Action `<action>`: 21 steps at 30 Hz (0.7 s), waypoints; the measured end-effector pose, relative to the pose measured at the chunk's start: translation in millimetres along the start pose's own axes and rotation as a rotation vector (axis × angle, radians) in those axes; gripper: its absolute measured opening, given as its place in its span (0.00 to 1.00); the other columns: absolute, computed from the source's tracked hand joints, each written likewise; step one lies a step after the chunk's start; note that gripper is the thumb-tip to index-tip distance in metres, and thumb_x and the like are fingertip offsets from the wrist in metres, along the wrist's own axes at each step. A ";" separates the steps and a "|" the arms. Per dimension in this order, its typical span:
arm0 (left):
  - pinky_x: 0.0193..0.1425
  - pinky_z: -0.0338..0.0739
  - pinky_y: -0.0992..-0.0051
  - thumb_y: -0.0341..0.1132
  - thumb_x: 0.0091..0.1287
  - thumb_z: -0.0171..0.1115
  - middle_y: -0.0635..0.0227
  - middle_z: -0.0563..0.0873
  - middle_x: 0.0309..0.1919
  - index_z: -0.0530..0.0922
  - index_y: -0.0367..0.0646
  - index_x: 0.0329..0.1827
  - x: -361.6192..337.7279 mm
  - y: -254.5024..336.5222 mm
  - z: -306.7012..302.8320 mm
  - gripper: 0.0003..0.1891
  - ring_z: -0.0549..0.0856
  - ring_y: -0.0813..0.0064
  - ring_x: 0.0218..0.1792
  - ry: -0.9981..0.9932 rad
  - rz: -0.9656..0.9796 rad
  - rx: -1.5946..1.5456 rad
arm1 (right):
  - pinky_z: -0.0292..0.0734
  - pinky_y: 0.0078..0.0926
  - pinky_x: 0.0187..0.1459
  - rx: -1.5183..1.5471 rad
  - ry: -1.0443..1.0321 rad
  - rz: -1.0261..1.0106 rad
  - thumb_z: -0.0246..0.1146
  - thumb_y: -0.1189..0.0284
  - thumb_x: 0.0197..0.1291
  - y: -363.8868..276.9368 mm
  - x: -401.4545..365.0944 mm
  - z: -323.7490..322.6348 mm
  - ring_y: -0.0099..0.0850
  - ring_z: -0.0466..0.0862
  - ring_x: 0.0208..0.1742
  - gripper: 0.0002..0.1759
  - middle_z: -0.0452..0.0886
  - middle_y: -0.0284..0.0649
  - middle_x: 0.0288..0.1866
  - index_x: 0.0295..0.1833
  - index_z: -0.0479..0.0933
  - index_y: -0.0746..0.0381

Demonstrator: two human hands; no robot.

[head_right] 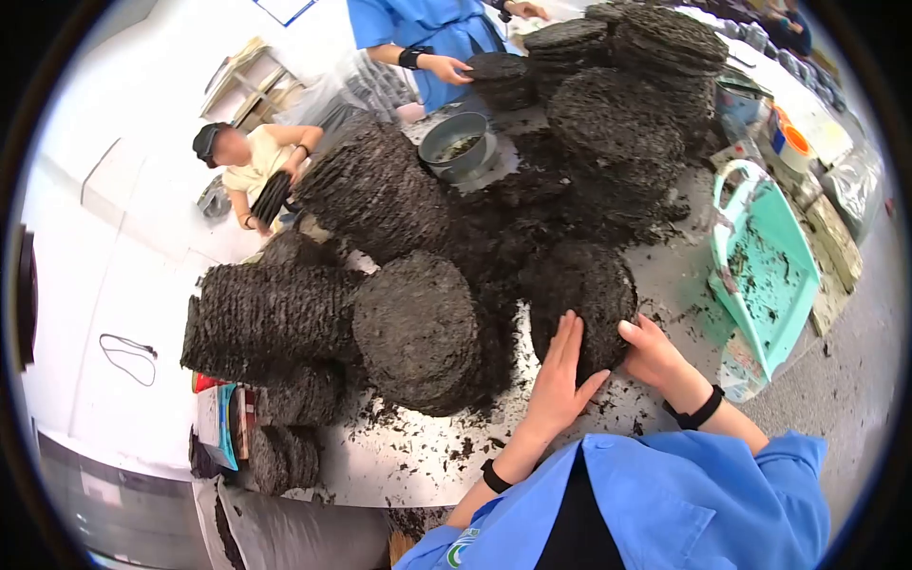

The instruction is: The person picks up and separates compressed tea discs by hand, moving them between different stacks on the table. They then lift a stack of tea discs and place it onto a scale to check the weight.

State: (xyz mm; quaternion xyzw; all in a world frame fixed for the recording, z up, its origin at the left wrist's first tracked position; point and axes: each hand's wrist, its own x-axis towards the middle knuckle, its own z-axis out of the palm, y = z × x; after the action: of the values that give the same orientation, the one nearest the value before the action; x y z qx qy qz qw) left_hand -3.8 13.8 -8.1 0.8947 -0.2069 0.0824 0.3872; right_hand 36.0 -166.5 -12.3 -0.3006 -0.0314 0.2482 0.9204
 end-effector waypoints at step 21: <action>0.73 0.63 0.55 0.37 0.68 0.62 0.50 0.70 0.69 0.71 0.33 0.65 -20.8 1.3 -109.2 0.25 0.72 0.51 0.68 0.645 -0.046 0.212 | 0.62 0.53 0.70 0.182 -0.071 0.043 0.64 0.69 0.54 -15.4 -7.7 -14.0 0.42 0.72 0.69 0.34 0.74 0.43 0.67 0.69 0.67 0.59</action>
State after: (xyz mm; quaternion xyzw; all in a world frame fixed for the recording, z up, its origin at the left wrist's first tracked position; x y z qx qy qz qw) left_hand -21.6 98.8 61.4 0.8624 -0.0438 0.3733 0.3391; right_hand 38.9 -188.4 -14.2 -0.2075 -0.0350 0.2803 0.9366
